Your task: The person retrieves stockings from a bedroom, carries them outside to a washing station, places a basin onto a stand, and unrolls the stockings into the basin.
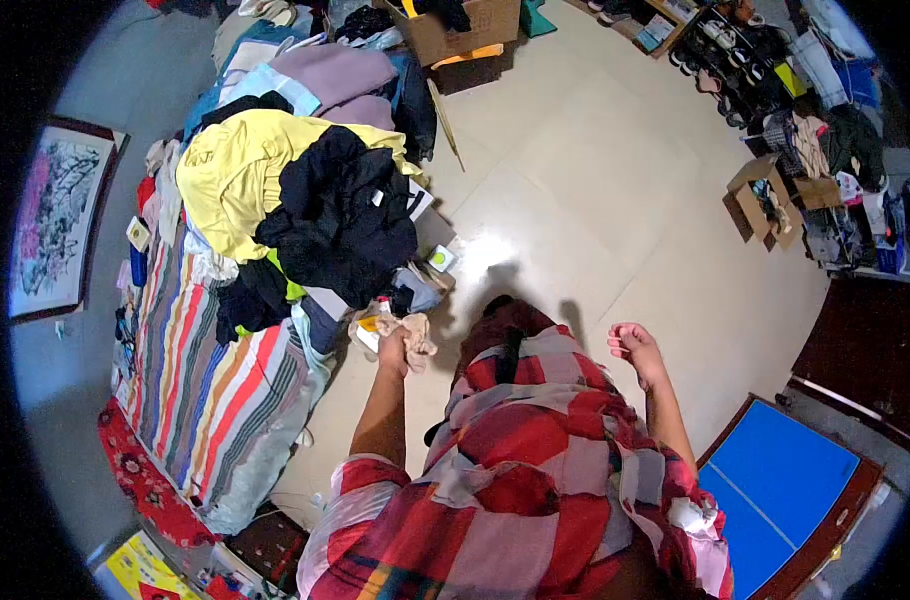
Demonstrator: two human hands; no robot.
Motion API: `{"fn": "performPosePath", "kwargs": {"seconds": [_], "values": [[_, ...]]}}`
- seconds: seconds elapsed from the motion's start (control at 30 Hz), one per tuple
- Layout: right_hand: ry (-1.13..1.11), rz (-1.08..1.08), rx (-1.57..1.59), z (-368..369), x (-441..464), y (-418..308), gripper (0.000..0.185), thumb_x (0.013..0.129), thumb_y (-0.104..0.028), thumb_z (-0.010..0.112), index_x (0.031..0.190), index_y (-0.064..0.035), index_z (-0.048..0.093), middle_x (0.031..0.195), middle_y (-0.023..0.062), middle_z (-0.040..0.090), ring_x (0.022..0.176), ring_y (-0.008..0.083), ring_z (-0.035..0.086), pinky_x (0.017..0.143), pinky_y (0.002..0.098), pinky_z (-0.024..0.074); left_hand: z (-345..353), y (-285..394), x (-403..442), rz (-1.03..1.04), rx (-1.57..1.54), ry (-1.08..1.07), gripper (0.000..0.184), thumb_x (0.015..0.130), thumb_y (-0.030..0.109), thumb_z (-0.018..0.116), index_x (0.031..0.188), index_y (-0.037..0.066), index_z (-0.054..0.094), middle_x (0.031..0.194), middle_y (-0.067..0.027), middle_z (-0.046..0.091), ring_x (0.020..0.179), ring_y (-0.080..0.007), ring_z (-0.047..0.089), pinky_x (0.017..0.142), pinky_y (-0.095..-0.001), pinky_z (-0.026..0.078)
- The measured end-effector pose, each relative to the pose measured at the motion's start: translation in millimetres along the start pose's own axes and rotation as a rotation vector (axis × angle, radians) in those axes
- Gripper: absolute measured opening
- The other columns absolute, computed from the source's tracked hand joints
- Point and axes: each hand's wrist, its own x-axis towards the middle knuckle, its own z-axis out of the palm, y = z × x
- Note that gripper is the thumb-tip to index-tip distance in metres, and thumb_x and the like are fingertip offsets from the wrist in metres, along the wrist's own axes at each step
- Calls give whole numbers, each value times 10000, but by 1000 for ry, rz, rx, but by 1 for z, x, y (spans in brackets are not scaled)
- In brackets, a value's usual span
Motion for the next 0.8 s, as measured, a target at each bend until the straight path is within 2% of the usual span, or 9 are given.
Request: {"fn": "performPosePath", "kwargs": {"seconds": [0.07, 0.1, 0.2, 0.23, 0.37, 0.5, 0.63, 0.7, 0.8], "values": [[6, 9, 14, -21, -9, 13, 225, 921, -246, 478, 1017, -60, 557, 950, 41, 606, 848, 131, 580, 748, 276, 479, 24, -9, -4, -85, -76, -139, 370, 630, 73, 564, 995, 43, 516, 844, -85, 569, 732, -224, 579, 626, -351, 481], [14, 23, 37, -31, -15, 21, 224, 921, -247, 478, 1016, -60, 557, 950, 44, 608, 848, 131, 581, 747, 278, 482, 38, -20, -5, -39, -146, -161, 445, 637, 81, 572, 1073, 58, 489, 915, -97, 574, 759, -237, 585, 634, -367, 490], [39, 56, 37, -67, -28, 43, 215, 922, -243, 474, 1014, -65, 553, 946, 43, 607, 847, 134, 580, 748, 282, 486, 89, -8, -59, -59, 51, -46, 472, 670, 65, 558, 1136, 56, 482, 933, -101, 583, 792, -242, 593, 658, -381, 503], [59, 79, 46, -77, -33, 49, 208, 925, -238, 468, 1013, -67, 548, 937, 36, 605, 846, 135, 577, 752, 280, 483, 92, -27, -48, -70, -51, -139, 465, 690, 59, 536, 1151, 56, 476, 955, -101, 584, 820, -241, 590, 678, -378, 501], [62, 122, 89, -124, -48, 81, 204, 914, -242, 491, 1009, -70, 544, 945, 43, 608, 830, 145, 584, 734, 274, 489, 105, -68, -73, 24, -101, -74, 455, 713, 42, 512, 1166, 55, 469, 972, -101, 580, 845, -240, 583, 696, -367, 498], [24, 160, 50, -157, -56, 102, 213, 911, -256, 498, 1012, -73, 543, 947, 44, 604, 830, 143, 586, 728, 264, 492, 89, -119, -91, 138, -132, 16, 435, 745, 32, 499, 1177, 64, 460, 988, -102, 576, 824, -224, 584, 674, -348, 502], [-7, 150, 41, -177, -60, 115, 210, 911, -249, 498, 1015, -73, 541, 944, 43, 603, 834, 142, 586, 729, 262, 491, 60, -160, -125, 57, -70, 144, 395, 785, 31, 496, 1176, 64, 459, 987, -102, 577, 803, -207, 584, 639, -322, 508], [-47, 106, 80, -186, -61, 121, 205, 912, -246, 494, 1009, -70, 540, 942, 45, 604, 838, 141, 586, 733, 271, 492, 53, -177, -142, 187, -382, 130, 466, 813, 15, 458, 1259, 96, 352, 1079, -153, 547, 924, -245, 591, 729, -353, 519], [-48, 84, 116, -201, -63, 133, 201, 915, -247, 487, 999, -73, 540, 940, 44, 603, 837, 146, 586, 737, 280, 491, 31, -210, -136, 293, -254, 162, 442, 844, 59, 473, 1261, 93, 332, 1137, -178, 506, 947, -255, 583, 734, -352, 525]]}}
